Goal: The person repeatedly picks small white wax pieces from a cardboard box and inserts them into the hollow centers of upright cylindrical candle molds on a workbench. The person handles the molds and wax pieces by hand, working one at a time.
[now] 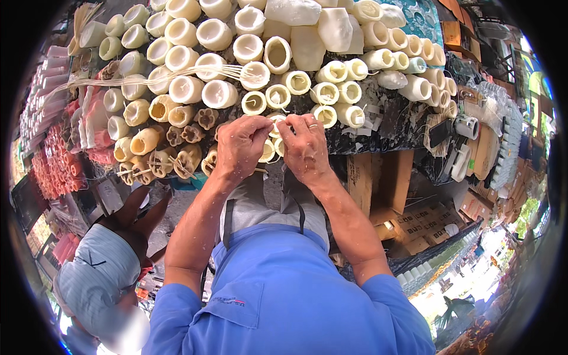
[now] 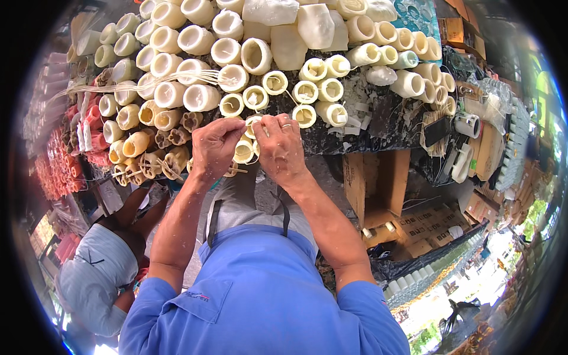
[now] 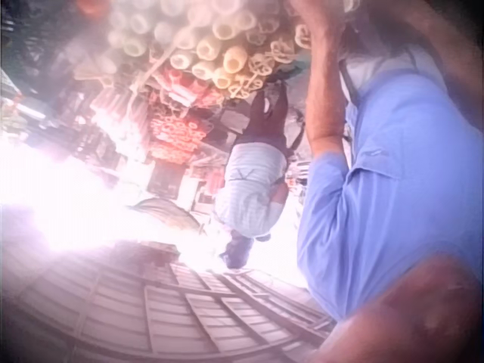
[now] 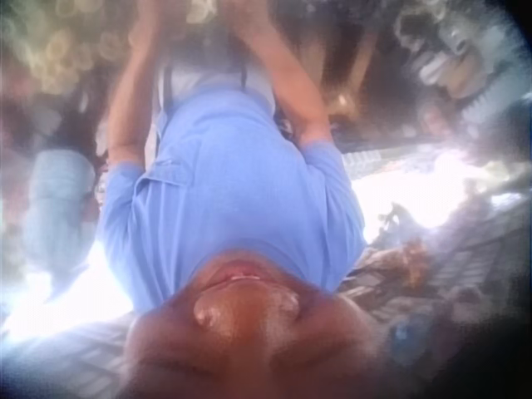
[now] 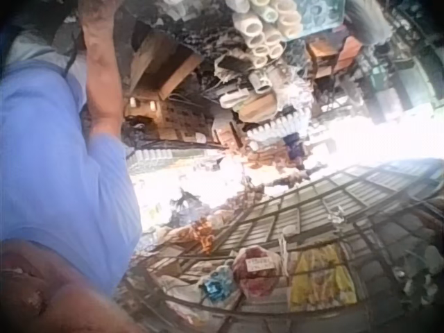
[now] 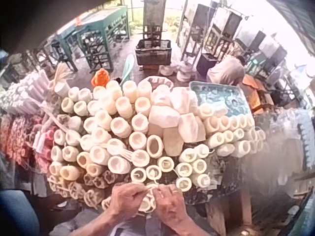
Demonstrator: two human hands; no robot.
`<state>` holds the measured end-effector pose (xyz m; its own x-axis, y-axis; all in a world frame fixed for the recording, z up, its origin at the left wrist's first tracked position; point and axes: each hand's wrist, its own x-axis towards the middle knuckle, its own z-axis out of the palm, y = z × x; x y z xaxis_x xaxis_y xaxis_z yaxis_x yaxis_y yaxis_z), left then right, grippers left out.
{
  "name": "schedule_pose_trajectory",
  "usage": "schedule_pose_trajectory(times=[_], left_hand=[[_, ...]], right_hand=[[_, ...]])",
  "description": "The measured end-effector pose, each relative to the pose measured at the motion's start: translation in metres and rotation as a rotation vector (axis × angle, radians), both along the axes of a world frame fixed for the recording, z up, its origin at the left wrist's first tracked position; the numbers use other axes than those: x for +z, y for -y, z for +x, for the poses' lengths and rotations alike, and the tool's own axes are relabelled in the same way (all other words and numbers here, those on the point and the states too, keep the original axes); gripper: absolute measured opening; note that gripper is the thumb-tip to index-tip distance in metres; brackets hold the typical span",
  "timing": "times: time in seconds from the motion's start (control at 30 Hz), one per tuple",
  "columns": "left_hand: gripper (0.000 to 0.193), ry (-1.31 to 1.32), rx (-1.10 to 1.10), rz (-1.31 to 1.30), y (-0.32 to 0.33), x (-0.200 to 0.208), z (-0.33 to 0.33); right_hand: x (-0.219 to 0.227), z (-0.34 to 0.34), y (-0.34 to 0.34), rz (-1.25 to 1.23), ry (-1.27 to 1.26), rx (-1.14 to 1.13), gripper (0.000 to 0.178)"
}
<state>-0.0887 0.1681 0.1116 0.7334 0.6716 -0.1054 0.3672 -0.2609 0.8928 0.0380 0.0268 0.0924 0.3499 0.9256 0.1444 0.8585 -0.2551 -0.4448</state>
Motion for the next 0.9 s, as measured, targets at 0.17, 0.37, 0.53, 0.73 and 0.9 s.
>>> schedule_pose_trajectory(times=[0.17,0.37,0.53,0.73,0.9], left_hand=[[0.013,-0.005,0.063,-0.106,0.004,-0.002,0.001],[0.016,-0.06,0.124,-0.242,0.01,-0.004,0.005],[0.014,-0.08,0.133,-0.362,0.016,-0.005,0.0],[0.016,-0.047,0.228,-0.429,0.015,-0.008,-0.004],[0.015,-0.021,0.243,-0.4,0.012,-0.011,-0.006]], right_hand=[[-0.002,0.003,0.004,0.053,-0.037,0.007,0.026],[-0.001,0.003,0.01,0.109,-0.172,-0.011,0.016],[-0.004,0.0,0.005,0.12,-0.211,-0.069,0.013],[-0.001,-0.011,-0.008,0.082,-0.161,-0.141,0.018],[0.001,-0.014,-0.018,-0.084,-0.091,-0.163,0.013]])
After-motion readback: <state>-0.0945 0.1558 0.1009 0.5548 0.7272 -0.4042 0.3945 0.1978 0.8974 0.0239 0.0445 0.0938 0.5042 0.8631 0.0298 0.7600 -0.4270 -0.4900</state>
